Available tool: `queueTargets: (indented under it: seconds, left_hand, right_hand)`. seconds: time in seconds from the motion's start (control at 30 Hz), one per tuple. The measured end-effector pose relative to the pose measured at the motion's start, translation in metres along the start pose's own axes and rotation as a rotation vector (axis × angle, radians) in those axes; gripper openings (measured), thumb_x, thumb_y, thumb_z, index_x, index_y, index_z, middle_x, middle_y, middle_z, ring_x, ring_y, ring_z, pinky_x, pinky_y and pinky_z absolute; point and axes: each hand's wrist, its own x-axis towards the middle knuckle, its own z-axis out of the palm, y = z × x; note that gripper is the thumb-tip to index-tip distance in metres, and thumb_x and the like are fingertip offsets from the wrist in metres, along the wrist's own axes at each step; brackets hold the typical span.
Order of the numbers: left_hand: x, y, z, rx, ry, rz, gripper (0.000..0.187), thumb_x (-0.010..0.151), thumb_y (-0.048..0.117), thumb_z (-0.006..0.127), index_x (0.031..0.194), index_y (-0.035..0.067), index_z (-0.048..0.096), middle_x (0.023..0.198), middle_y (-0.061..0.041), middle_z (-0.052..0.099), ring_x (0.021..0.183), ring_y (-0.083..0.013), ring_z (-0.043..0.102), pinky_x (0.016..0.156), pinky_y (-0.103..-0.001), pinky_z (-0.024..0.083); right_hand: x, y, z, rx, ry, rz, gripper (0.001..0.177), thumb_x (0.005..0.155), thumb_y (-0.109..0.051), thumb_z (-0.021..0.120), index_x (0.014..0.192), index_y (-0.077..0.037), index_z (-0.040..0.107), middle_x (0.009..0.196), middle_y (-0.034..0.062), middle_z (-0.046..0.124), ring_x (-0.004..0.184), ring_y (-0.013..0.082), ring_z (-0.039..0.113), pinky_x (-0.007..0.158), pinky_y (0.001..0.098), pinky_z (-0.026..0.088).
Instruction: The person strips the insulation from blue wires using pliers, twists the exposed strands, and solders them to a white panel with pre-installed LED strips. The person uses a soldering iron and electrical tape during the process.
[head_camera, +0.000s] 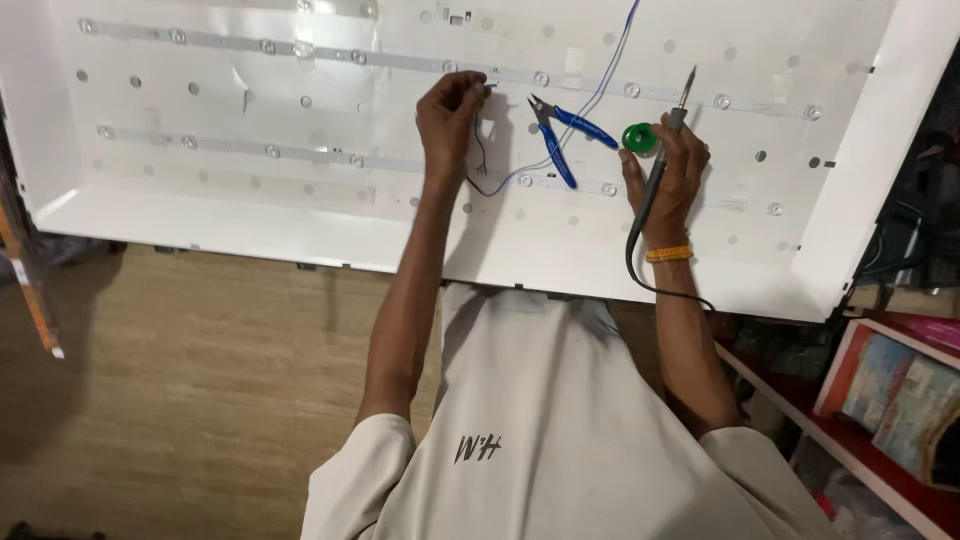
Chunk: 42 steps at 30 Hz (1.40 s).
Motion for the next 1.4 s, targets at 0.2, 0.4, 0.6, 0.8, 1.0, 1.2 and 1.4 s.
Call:
queueTargets:
  seconds: [0.2, 0.4, 0.6, 0.8, 1.0, 1.2, 1.4]
  left_hand:
    - [0.007, 0.005, -0.027, -0.224, -0.102, -0.121, 0.014, 0.095, 0.003, 0.068, 0.106, -0.004, 0.072, 0.092, -0.011, 0.076, 0.082, -0.0169, 0.072, 0.075, -0.03, 0.057]
    - [0.013, 0.01, -0.024, -0.119, -0.157, -0.139, 0.013, 0.096, 0.006, 0.068, 0.106, -0.001, 0.072, 0.09, -0.008, 0.076, 0.081, -0.0131, 0.071, 0.066, -0.027, 0.051]
    - [0.009, 0.011, -0.013, 0.063, -0.125, -0.08, 0.017, 0.09, 0.004, 0.071, 0.106, 0.001, 0.074, 0.087, -0.005, 0.075, 0.077, -0.011, 0.069, 0.065, -0.027, 0.055]
    - [0.005, 0.016, 0.008, 0.345, -0.024, 0.09, 0.014, 0.092, 0.006, 0.071, 0.104, 0.002, 0.076, 0.089, -0.007, 0.075, 0.075, -0.0127, 0.069, 0.067, -0.028, 0.057]
    - [-0.007, 0.018, 0.016, 0.608, 0.039, 0.338, 0.012, 0.093, 0.003, 0.071, 0.104, -0.001, 0.074, 0.092, -0.012, 0.066, 0.09, -0.0245, 0.058, 0.077, -0.036, 0.051]
    - [0.002, 0.01, 0.016, 0.674, 0.017, 0.353, 0.012, 0.098, 0.006, 0.069, 0.107, -0.001, 0.07, 0.091, -0.01, 0.067, 0.088, -0.0248, 0.055, 0.077, -0.037, 0.049]
    - [-0.003, 0.004, 0.021, 0.618, 0.062, 0.36, 0.013, 0.1, 0.006, 0.066, 0.112, 0.002, 0.068, 0.098, -0.01, 0.067, 0.093, -0.0244, 0.057, 0.08, -0.035, 0.051]
  right_hand:
    - [-0.005, -0.013, -0.019, 0.142, 0.122, -0.046, 0.032, 0.107, -0.022, 0.076, 0.128, -0.007, 0.056, 0.131, 0.0163, 0.066, 0.125, 0.0334, 0.06, 0.112, 0.0501, 0.048]
    - [0.001, -0.039, -0.014, 0.234, 0.179, -0.085, 0.025, 0.107, -0.024, 0.071, 0.12, -0.007, 0.057, 0.122, 0.0145, 0.068, 0.117, 0.0316, 0.064, 0.099, 0.0453, 0.057]
    - [0.009, -0.065, 0.011, 0.319, 0.073, -0.069, 0.015, 0.109, -0.018, 0.061, 0.117, -0.006, 0.059, 0.117, 0.0145, 0.07, 0.112, 0.0297, 0.068, 0.094, 0.0426, 0.057]
    - [0.02, -0.082, 0.037, 0.4, -0.016, -0.07, 0.012, 0.106, -0.013, 0.064, 0.115, -0.004, 0.061, 0.115, 0.0152, 0.07, 0.11, 0.0299, 0.067, 0.093, 0.042, 0.057]
    - [0.029, -0.076, 0.057, 0.381, -0.035, -0.085, 0.011, 0.104, -0.009, 0.066, 0.114, -0.005, 0.063, 0.113, 0.0137, 0.073, 0.107, 0.0285, 0.067, 0.091, 0.0417, 0.057]
    - [0.039, -0.07, 0.064, 0.399, -0.067, -0.045, 0.011, 0.104, -0.011, 0.066, 0.113, -0.004, 0.064, 0.109, 0.0138, 0.072, 0.105, 0.0287, 0.066, 0.089, 0.0409, 0.056]
    - [0.047, -0.066, 0.068, 0.439, -0.11, -0.077, 0.019, 0.103, -0.017, 0.066, 0.115, -0.004, 0.072, 0.1, 0.01, 0.068, 0.095, 0.0242, 0.061, 0.081, 0.0394, 0.053]
